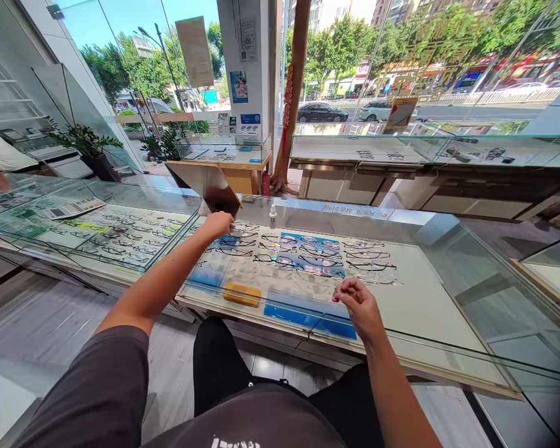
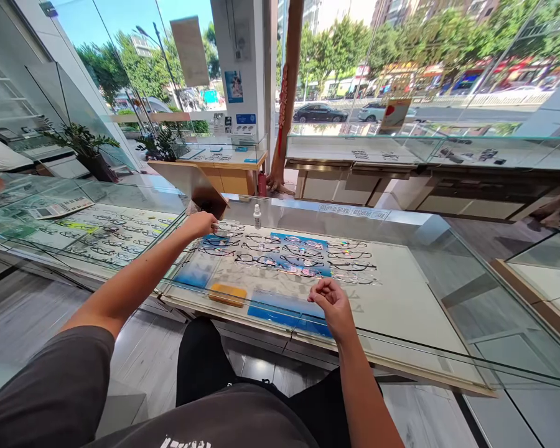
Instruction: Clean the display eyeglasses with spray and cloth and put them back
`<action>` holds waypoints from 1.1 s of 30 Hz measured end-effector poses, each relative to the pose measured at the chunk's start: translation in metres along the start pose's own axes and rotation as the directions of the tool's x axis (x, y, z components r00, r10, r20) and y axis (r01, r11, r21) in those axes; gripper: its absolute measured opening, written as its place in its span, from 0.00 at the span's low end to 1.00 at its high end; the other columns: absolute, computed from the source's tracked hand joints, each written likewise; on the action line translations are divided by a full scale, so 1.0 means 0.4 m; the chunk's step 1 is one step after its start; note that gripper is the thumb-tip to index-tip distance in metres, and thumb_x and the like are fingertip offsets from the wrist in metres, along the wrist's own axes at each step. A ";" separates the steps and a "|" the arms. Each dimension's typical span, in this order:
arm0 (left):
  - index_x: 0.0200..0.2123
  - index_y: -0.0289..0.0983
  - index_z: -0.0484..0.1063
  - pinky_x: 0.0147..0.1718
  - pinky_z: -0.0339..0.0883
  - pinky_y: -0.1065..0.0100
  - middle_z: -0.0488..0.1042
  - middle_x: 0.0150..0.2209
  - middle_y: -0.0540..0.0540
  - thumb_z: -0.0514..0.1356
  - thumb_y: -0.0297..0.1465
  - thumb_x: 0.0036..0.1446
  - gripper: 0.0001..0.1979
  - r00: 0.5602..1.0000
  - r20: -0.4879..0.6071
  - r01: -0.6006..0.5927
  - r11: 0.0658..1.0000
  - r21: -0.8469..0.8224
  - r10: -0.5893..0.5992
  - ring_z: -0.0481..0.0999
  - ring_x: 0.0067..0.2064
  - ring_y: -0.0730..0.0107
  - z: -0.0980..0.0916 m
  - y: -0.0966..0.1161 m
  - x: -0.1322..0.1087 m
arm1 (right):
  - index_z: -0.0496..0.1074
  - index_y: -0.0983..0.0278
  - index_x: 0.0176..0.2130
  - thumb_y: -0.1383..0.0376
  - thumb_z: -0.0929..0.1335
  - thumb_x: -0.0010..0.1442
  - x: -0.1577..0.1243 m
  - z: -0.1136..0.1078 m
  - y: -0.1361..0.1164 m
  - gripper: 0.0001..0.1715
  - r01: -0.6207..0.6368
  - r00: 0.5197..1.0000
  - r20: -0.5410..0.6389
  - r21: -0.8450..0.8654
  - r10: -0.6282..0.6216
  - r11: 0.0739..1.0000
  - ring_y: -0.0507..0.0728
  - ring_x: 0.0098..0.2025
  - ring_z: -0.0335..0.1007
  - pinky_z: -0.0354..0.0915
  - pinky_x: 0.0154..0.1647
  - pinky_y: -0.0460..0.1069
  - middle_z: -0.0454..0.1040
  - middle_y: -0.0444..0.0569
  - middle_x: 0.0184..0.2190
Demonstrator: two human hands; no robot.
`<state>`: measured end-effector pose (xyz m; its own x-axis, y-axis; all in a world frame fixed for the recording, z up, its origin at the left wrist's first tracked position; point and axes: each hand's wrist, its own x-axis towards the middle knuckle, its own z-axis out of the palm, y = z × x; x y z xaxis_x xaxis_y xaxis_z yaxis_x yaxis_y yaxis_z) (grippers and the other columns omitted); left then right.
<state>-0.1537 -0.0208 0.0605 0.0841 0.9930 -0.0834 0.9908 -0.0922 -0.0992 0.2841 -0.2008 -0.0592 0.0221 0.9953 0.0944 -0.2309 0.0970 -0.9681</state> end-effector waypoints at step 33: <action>0.35 0.35 0.84 0.34 0.62 0.66 0.78 0.28 0.47 0.75 0.48 0.49 0.22 0.943 -0.282 -0.330 0.382 -0.863 0.176 0.71 0.31 0.69 -0.202 0.133 -0.080 | 0.69 0.58 0.30 0.69 0.75 0.46 0.091 0.063 -0.088 0.13 0.043 0.994 0.097 0.074 -0.050 0.996 0.54 0.28 0.69 0.65 0.33 0.50 0.74 0.39 0.23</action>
<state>-0.0949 -0.0516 0.1381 0.2836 0.9412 0.1836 0.4424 -0.2983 0.8458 0.2686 -0.1678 -0.0160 -0.0607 0.9844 0.1650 -0.3014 0.1395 -0.9432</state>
